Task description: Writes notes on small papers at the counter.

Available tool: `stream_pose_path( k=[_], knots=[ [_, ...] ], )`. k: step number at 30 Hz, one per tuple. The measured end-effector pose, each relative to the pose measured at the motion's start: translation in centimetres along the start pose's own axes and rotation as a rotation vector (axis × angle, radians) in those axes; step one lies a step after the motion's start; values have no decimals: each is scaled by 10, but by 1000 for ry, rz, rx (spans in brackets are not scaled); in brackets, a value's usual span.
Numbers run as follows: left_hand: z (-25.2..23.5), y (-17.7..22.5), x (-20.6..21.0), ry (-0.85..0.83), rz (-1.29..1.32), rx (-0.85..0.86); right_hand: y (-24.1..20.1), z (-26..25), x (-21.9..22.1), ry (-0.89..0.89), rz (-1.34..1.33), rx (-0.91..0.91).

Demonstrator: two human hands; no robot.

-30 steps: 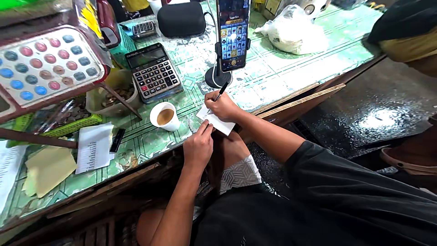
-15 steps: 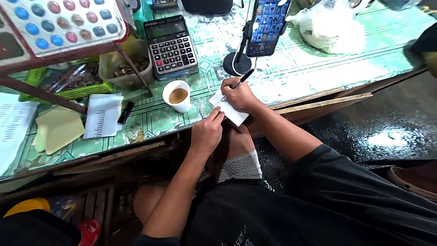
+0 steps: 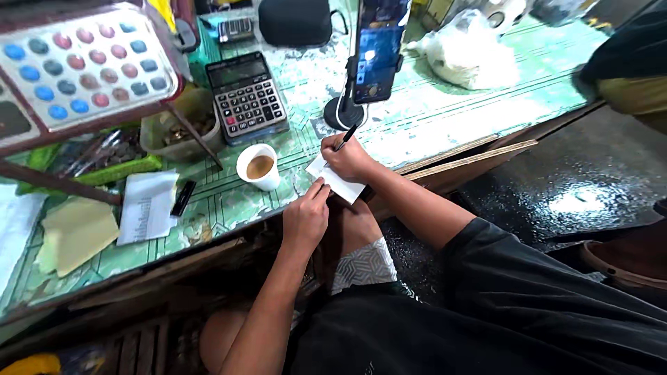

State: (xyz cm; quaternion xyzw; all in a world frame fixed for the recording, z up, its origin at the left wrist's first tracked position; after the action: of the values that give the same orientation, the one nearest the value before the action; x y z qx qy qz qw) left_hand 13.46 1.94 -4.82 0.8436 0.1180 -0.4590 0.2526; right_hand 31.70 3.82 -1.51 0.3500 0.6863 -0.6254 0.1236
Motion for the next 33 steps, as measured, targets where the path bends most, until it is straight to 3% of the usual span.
stream_pose_path(
  k=[14, 19, 23, 33],
  knots=[
    [1, 1, 0, 20, -7, 3, 5, 3, -1, 4, -62, -29],
    [-1, 1, -2, 26, -9, 6, 9, 2, -4, 94, -65, 21],
    [1, 2, -3, 5, -2, 1, 5, 3, -3, 31, 16, 5],
    [-1, 1, -4, -27, 42, 10, 10, 0, -5, 81, -242, 40]
  ],
)
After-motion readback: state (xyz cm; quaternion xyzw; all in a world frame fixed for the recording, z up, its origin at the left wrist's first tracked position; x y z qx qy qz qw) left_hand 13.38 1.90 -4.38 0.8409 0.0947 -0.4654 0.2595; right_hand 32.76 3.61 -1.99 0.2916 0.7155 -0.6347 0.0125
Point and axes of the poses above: each hand's wrist, its own z-axis away from the middle knuckle, its own x-axis out of the palm, y = z × x, the point moved 5 cm from there along -z, towards the middle knuckle, and after that the axes turned 1 degree about y, right-handed, at the moved point
